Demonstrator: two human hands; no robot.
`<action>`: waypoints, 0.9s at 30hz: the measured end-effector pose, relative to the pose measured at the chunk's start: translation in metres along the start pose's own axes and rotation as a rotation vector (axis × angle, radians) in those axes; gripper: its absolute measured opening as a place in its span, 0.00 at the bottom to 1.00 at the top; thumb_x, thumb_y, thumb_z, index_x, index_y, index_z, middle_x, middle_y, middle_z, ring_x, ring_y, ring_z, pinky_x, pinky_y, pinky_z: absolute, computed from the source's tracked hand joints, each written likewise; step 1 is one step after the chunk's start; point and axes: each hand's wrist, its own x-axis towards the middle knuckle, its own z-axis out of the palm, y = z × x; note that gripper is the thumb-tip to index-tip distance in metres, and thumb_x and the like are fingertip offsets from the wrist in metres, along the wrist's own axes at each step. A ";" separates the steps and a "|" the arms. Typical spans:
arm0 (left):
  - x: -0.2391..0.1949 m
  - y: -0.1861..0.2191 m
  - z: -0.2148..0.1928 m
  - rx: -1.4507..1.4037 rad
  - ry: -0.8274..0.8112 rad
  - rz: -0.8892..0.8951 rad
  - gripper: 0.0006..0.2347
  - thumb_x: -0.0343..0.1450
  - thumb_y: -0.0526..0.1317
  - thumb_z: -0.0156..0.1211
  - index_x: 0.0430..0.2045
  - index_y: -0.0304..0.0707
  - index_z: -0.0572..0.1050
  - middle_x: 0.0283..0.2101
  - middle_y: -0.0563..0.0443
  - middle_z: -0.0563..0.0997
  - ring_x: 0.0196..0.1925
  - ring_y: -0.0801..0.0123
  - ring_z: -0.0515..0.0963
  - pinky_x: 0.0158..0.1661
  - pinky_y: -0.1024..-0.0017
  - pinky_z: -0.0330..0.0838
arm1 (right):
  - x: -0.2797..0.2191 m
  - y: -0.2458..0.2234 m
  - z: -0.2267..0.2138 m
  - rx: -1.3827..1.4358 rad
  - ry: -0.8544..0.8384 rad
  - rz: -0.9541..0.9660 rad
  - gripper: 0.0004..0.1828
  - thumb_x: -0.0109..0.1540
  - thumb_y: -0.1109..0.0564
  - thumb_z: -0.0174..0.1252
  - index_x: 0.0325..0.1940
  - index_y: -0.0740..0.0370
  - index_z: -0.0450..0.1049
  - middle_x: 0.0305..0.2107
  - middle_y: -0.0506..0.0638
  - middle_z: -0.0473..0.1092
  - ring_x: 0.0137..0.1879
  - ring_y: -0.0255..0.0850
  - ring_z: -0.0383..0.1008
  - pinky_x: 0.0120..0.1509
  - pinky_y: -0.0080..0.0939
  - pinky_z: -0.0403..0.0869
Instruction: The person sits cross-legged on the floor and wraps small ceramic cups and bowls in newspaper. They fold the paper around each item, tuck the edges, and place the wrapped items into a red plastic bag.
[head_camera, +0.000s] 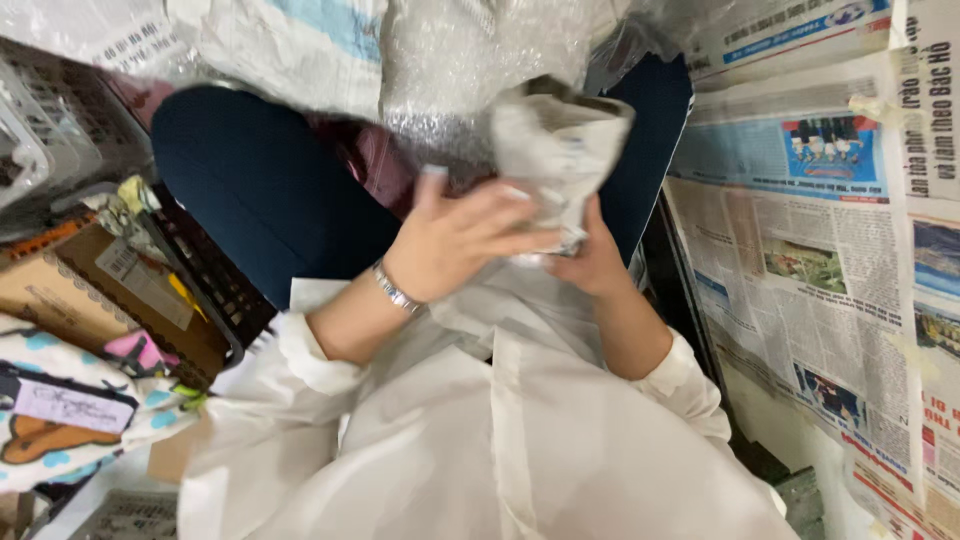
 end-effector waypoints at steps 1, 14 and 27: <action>0.001 -0.001 0.000 -0.113 0.031 -0.150 0.41 0.76 0.43 0.61 0.79 0.73 0.37 0.81 0.66 0.32 0.83 0.75 0.35 0.77 0.44 0.27 | -0.004 0.004 -0.003 0.075 0.089 -0.012 0.63 0.53 0.47 0.76 0.81 0.59 0.42 0.73 0.57 0.57 0.79 0.48 0.61 0.82 0.51 0.64; 0.070 0.046 0.079 -1.062 -0.365 -0.230 0.43 0.59 0.52 0.73 0.71 0.46 0.58 0.76 0.43 0.61 0.80 0.51 0.51 0.71 0.37 0.34 | -0.053 0.075 -0.114 0.301 0.754 0.335 0.34 0.73 0.51 0.60 0.76 0.77 0.63 0.65 0.67 0.65 0.64 0.50 0.67 0.75 0.52 0.66; 0.079 0.056 0.084 -1.109 -0.315 -0.274 0.36 0.64 0.55 0.74 0.66 0.47 0.66 0.67 0.48 0.73 0.74 0.57 0.68 0.73 0.37 0.29 | -0.048 -0.032 -0.115 -0.445 0.106 -0.176 0.36 0.69 0.45 0.63 0.75 0.65 0.63 0.73 0.60 0.61 0.81 0.52 0.60 0.83 0.50 0.59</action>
